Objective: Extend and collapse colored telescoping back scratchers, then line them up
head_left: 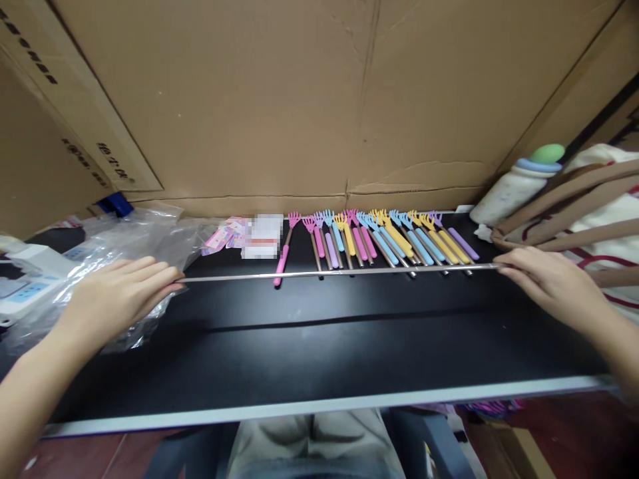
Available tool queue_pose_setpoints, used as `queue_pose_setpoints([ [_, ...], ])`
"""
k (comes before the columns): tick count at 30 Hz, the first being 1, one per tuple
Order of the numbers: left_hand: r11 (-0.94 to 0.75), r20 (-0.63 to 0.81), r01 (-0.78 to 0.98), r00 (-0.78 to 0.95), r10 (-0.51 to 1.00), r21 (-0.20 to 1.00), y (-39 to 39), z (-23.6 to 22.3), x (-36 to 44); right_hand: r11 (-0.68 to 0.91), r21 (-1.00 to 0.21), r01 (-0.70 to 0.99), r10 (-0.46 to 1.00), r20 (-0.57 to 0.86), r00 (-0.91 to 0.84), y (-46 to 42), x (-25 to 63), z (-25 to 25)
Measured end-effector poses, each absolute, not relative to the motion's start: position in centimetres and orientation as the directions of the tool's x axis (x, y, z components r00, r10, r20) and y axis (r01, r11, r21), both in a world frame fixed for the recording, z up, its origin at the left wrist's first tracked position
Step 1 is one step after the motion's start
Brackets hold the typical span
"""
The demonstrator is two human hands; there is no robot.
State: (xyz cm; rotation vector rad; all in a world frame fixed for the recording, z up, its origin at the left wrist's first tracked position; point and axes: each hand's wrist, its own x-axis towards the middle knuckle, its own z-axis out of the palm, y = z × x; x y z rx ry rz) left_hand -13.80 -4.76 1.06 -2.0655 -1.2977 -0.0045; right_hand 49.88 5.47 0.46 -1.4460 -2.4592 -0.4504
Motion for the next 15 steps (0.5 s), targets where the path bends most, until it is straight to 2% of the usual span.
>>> queue_pose_setpoints([
  [7, -0.268, 0.364, 0.826, 0.478, 0.799, -0.495, -5.1, 1.4, -14.4, 0.439, 0.098, 0.893, 0.825, 0.351, -0.444, 5.6, 49.3, -0.1],
  [13, -0.148, 0.374, 0.815, 0.409, 0.832, -0.561, -5.4, 0.8, -14.6, 0.43, 0.14, 0.892, 0.819, 0.356, -0.45, 5.6, 48.3, 0.1],
  [15, -0.157, 0.391, 0.81, 0.431, 0.813, -0.565, -5.5, 0.9, -14.7, 0.415, 0.155, 0.896, 0.82, 0.363, -0.443, 5.1, 48.2, 0.4],
])
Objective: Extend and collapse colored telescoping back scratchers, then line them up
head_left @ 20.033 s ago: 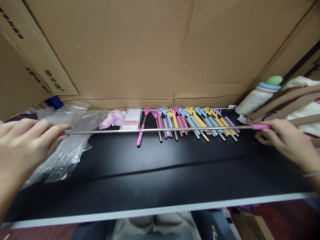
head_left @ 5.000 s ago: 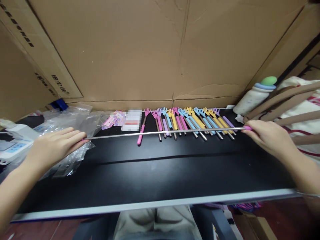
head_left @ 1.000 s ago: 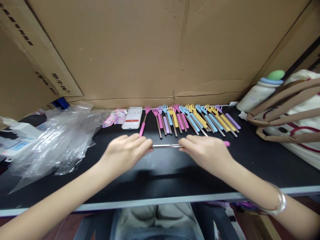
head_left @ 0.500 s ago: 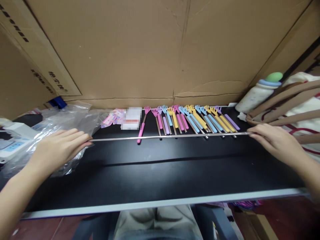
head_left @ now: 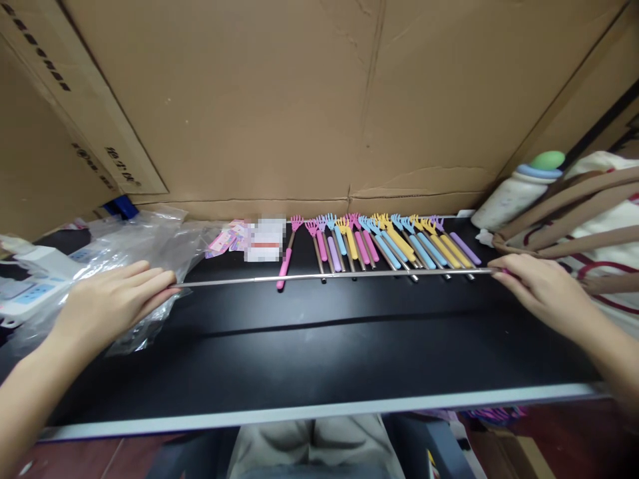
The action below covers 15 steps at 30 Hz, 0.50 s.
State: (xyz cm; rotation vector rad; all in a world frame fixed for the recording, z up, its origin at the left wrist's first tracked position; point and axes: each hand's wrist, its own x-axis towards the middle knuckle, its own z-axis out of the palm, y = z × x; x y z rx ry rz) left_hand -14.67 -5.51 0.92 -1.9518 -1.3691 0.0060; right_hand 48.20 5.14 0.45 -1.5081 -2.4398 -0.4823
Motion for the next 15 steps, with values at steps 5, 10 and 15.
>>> queue_pose_setpoints([
  [5, -0.294, 0.507, 0.777, 0.599, 0.62, -0.557, -4.9, 1.0, -10.8, 0.506, 0.181, 0.843, 0.738, 0.415, -0.532, 3.1, 43.1, 1.3],
  [10, -0.497, 0.474, 0.755, 0.656, 0.588, -0.428, -3.5, 0.1, -1.5, 0.654, 0.284, 0.701, 0.583, 0.401, -0.706, 0.6, 31.8, 1.2],
  [15, -0.584, 0.45, 0.727, 0.685, 0.574, -0.361, -4.1, 0.0, 3.9, 0.751, 0.227, 0.62, 0.529, 0.355, -0.771, -1.6, 25.6, -0.2],
])
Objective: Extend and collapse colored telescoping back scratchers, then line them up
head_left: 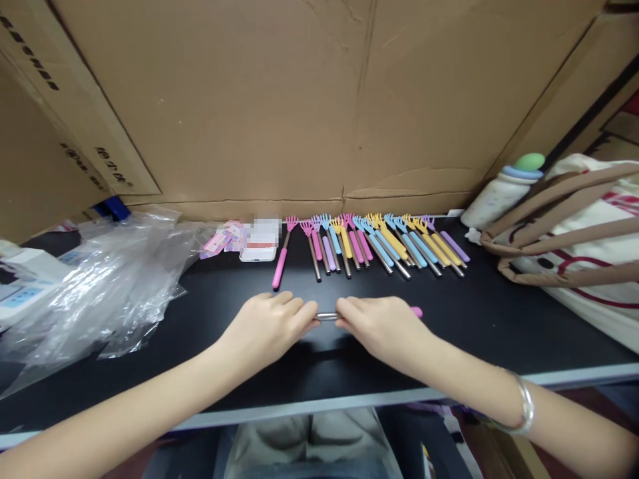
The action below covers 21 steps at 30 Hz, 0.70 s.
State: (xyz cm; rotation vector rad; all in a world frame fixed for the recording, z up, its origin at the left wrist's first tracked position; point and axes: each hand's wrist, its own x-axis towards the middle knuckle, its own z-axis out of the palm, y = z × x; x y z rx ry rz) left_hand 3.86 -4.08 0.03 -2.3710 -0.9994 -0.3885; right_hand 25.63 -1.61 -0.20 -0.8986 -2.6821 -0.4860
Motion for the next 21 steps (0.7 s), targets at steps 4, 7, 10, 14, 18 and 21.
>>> queue_pose_setpoints([
  [4, -0.582, 0.464, 0.713, 0.699, 0.544, -0.392, -4.5, 0.6, 4.4, 0.757, 0.241, 0.607, 0.491, 0.402, -0.773, -2.1, 24.9, -0.7],
  [7, -0.581, 0.466, 0.712, 0.7, 0.541, -0.396, -4.4, 0.9, 3.7, 0.759, 0.287, 0.584, 0.451, 0.414, -0.79, -1.6, 25.5, 0.1],
  [10, -0.516, 0.484, 0.757, 0.653, 0.582, -0.401, -4.1, 1.3, 1.6, 0.725, 0.327, 0.606, 0.453, 0.437, -0.777, -0.4, 27.6, 1.2],
  [14, -0.404, 0.474, 0.78, 0.616, 0.629, -0.478, -3.7, 1.6, -4.4, 0.642, 0.378, 0.667, 0.489, 0.468, -0.736, 2.3, 33.9, 2.3],
  [18, -0.301, 0.385, 0.805, 0.528, 0.757, -0.51, -3.7, 1.3, -11.3, 0.55, 0.353, 0.757, 0.626, 0.426, -0.653, 4.8, 42.5, 2.0],
  [21, -0.284, 0.417, 0.827, 0.505, 0.756, -0.486, -3.9, 0.9, -13.9, 0.503, 0.245, 0.829, 0.725, 0.402, -0.559, 5.5, 47.6, 1.0],
])
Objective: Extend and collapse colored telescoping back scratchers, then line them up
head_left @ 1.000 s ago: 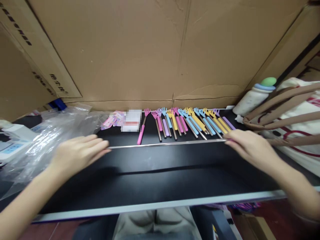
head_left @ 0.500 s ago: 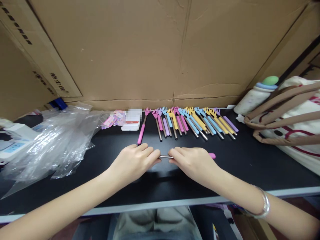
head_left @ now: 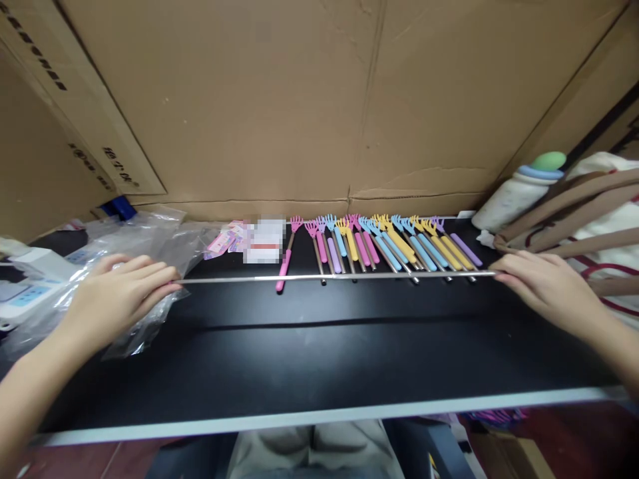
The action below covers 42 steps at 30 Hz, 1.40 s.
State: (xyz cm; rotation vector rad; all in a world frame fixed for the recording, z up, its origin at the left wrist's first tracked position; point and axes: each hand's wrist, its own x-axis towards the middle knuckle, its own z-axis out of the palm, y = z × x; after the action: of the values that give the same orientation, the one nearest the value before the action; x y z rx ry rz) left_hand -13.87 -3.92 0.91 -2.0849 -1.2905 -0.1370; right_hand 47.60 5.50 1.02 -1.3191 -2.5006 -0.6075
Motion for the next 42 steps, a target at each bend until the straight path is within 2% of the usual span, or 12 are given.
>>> queue_pose_setpoints([
  [4, -0.325, 0.446, 0.864, 0.482, 0.754, -0.385, -4.1, 1.0, -13.7, 0.486, 0.085, 0.87, 0.787, 0.391, -0.477, 5.4, 50.5, -0.2],
  [9, -0.369, 0.48, 0.893, 0.449, 0.754, -0.257, -4.3, 1.3, -14.0, 0.423, -0.209, 0.882, 0.888, 0.288, -0.358, 5.3, 51.5, -0.9],
  [16, -0.322, 0.441, 0.925, 0.38, 0.813, -0.202, -5.2, 0.5, -14.6, 0.4, -0.323, 0.858, 0.913, 0.218, -0.344, 5.0, 51.4, 0.1],
  [18, -0.339, 0.447, 0.924, 0.382, 0.809, -0.175, -5.3, 0.5, -13.5, 0.445, -0.311, 0.84, 0.892, 0.24, -0.383, 4.8, 49.8, 0.8],
  [20, -0.397, 0.438, 0.904, 0.424, 0.793, -0.157, -5.3, 0.4, -11.5, 0.532, -0.239, 0.812, 0.836, 0.299, -0.46, 4.2, 46.9, 1.4],
  [21, -0.448, 0.398, 0.878, 0.475, 0.784, -0.166, -5.2, 0.4, -10.1, 0.557, -0.18, 0.811, 0.806, 0.351, -0.476, 3.7, 44.9, 1.5],
  [23, -0.492, 0.416, 0.842, 0.537, 0.734, -0.219, -4.8, 0.3, -6.8, 0.605, -0.056, 0.794, 0.747, 0.387, -0.541, 2.3, 40.2, 1.7],
  [26, -0.574, 0.434, 0.772, 0.632, 0.642, -0.273, -4.4, 0.4, -1.5, 0.697, 0.023, 0.716, 0.636, 0.442, -0.633, -0.1, 33.2, 1.5],
  [30, -0.599, 0.487, 0.755, 0.641, 0.592, -0.266, -4.5, 0.4, 2.9, 0.658, 0.153, 0.737, 0.596, 0.494, -0.634, -2.7, 27.6, 0.8],
  [34, -0.587, 0.488, 0.772, 0.621, 0.613, -0.244, -4.8, 0.1, 3.2, 0.668, 0.12, 0.734, 0.607, 0.482, -0.631, -3.1, 26.5, 0.1],
  [42, -0.592, 0.487, 0.748, 0.654, 0.579, -0.301, -2.5, 1.3, 1.3, 0.765, -0.023, 0.644, 0.597, 0.401, -0.695, -0.9, 26.5, 0.3],
])
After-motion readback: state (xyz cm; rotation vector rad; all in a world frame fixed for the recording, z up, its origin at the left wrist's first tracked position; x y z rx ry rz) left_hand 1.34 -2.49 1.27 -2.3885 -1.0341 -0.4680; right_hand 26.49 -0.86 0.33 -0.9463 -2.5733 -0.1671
